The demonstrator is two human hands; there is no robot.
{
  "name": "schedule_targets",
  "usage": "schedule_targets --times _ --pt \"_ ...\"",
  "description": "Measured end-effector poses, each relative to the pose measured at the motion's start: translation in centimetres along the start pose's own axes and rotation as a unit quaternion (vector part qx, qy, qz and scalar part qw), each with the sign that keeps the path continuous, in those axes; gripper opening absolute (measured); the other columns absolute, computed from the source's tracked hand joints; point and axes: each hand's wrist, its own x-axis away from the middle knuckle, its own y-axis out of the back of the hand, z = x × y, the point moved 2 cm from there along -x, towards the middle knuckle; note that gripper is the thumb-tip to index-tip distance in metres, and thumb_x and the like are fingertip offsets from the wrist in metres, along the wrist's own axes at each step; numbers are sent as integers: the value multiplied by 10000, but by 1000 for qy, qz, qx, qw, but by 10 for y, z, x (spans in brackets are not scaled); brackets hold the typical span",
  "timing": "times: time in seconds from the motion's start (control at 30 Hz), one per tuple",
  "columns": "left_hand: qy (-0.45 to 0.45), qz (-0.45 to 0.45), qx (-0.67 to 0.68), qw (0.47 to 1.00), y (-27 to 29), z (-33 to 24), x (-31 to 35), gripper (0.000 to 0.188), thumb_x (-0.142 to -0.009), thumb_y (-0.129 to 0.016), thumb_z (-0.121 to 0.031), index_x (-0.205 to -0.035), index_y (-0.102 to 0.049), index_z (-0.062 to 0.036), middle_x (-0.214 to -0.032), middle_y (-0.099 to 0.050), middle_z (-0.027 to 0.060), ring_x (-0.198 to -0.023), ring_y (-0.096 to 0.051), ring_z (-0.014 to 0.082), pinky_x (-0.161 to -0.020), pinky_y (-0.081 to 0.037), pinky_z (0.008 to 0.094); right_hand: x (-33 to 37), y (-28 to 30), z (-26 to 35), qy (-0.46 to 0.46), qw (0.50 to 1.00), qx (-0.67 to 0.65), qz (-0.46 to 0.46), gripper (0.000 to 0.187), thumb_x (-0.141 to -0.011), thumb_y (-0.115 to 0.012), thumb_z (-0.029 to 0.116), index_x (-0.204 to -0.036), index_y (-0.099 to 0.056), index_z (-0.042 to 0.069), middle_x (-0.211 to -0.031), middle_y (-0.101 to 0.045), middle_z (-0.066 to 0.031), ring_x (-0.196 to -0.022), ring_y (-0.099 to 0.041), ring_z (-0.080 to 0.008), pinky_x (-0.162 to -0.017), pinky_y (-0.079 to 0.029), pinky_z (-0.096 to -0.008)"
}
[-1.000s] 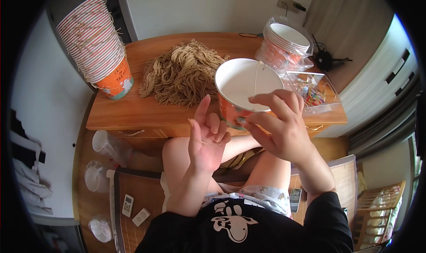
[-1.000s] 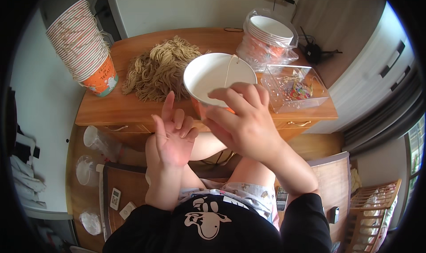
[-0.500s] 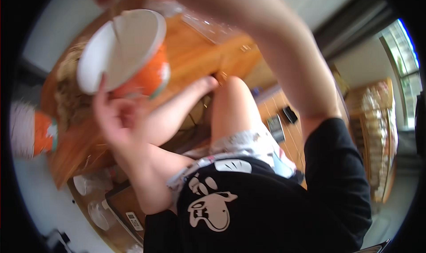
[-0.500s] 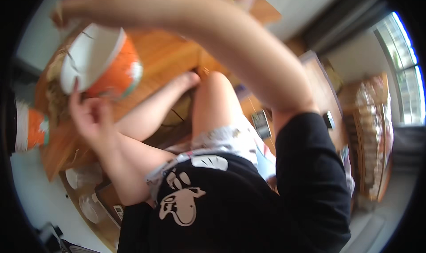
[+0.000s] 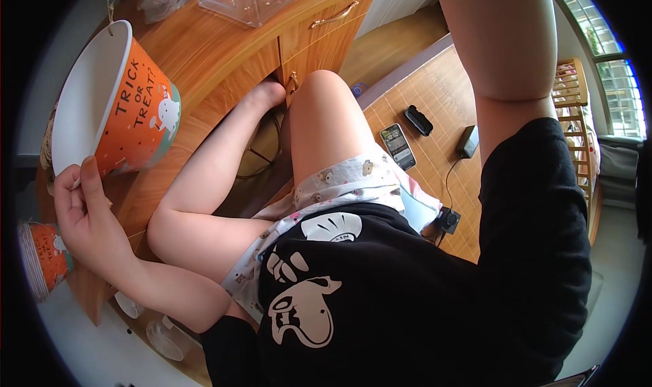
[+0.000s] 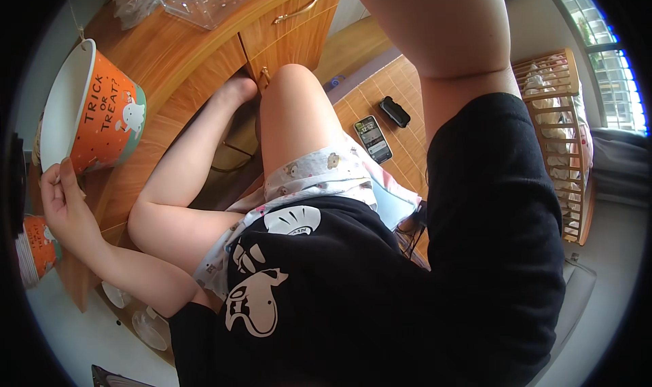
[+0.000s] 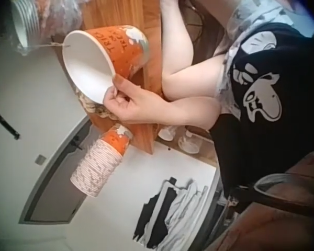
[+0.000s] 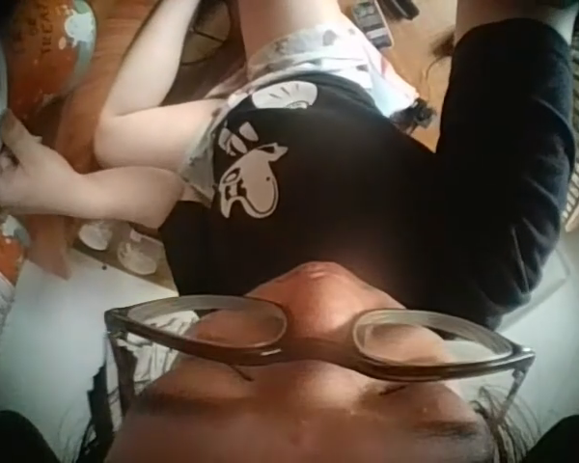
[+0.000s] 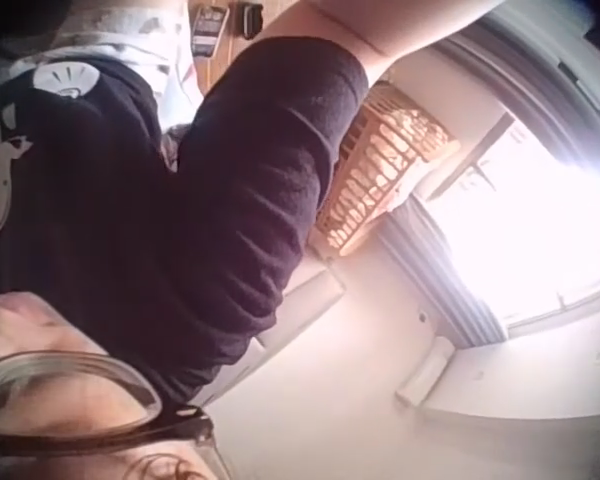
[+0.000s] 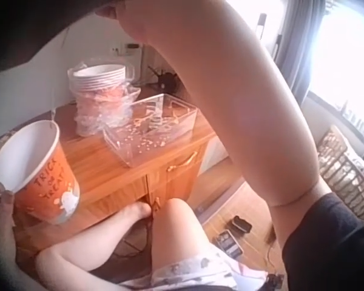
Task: Assembling paper buckets by attaching string handles.
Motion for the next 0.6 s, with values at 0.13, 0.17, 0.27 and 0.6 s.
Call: schedule_targets --times 0.13,0.17,0.27,0.6 --pt "-10 13 51 999 7 3 -5 208 -992 -726 -213 -1030 -627 -33 -794 -638 -2 -673 -484 40 -582 -341 192 -3 -12 21 11 998 47 48 183 -880 -638 201 -853 -749 58 -796 -706 -109 -689 -667 -279 -642 -534 -381" --pt "-6 -16 74 997 2 -6 -3 204 -984 -727 -150 -1129 -650 -28 -795 -666 2 -704 -542 38 -611 -379 183 -7 -14 28 19 996 58 58 175 -872 -644 196 -843 -748 58 -787 -705 -108 -683 -671 -281 -631 -536 -384" --pt "-94 -3 120 988 -15 -23 12 273 -968 -715 -42 -1232 -658 -5 -783 -669 19 -737 -561 42 -622 -395 184 -21 -21 46 53 989 106 83 149 -849 -665 180 -814 -743 58 -759 -701 -107 -665 -682 -287 -596 -543 -394" --pt "32 75 430 899 -19 -62 88 569 -1068 -429 -551 -916 -610 -34 -686 -564 1 -586 -493 69 -565 -375 210 -12 -107 102 228 940 236 97 151 -735 -688 255 -784 -612 134 -746 -605 23 -673 -631 -138 -626 -459 -297"
